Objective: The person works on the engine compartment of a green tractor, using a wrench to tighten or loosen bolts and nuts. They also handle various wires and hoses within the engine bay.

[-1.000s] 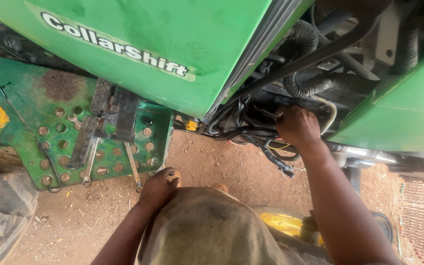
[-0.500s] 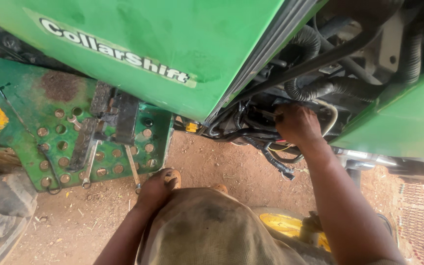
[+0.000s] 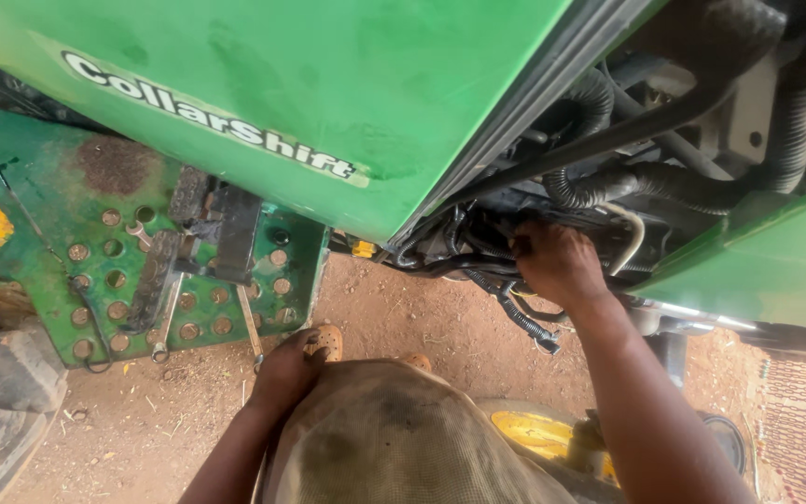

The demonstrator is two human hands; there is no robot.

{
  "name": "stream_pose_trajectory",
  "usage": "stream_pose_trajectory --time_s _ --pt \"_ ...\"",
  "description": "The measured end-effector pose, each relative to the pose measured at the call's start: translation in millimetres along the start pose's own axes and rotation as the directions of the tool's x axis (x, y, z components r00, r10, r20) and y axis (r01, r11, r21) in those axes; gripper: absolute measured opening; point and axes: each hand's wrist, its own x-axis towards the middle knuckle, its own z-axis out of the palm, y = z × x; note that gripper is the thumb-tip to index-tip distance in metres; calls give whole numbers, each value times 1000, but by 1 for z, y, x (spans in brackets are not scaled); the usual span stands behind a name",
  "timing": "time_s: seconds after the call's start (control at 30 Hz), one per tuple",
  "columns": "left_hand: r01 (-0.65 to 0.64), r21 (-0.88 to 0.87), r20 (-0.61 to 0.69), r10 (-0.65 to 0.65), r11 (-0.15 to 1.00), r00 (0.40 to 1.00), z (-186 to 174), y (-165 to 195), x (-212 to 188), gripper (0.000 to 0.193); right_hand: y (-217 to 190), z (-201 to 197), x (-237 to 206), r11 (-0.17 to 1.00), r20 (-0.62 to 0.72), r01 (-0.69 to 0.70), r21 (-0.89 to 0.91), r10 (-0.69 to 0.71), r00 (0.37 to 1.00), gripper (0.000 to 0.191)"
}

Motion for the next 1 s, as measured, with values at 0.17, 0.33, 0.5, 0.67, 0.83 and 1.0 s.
stream_pose_trajectory --time_s 0.17,0.33,0.5,0.67,0.83,1.0 --pt "-7 46 27 6 999 1000 -3 9 5 47 1 -9 -4 987 -5 -3 159 4 1000 36" --pt "82 96 93 -90 992 992 -8 15 9 48 -5 -4 -3 987 -42 36 157 -30 999 37" --pt "79 51 85 -83 996 993 -7 13 7 51 -4 1 4 980 -3 -2 201 2 1000 39" --pt "111 43 113 -116 993 987 -5 8 11 52 -3 4 5 975 -126 125 183 -103 987 38" --pt "71 38 59 -74 997 996 -3 -3 12 50 -9 6 -1 988 -100 99 115 -88 991 36" --pt "80 13 65 -80 997 995 -4 -11 13 49 -19 9 -11 996 -173 72 50 -62 983 33"
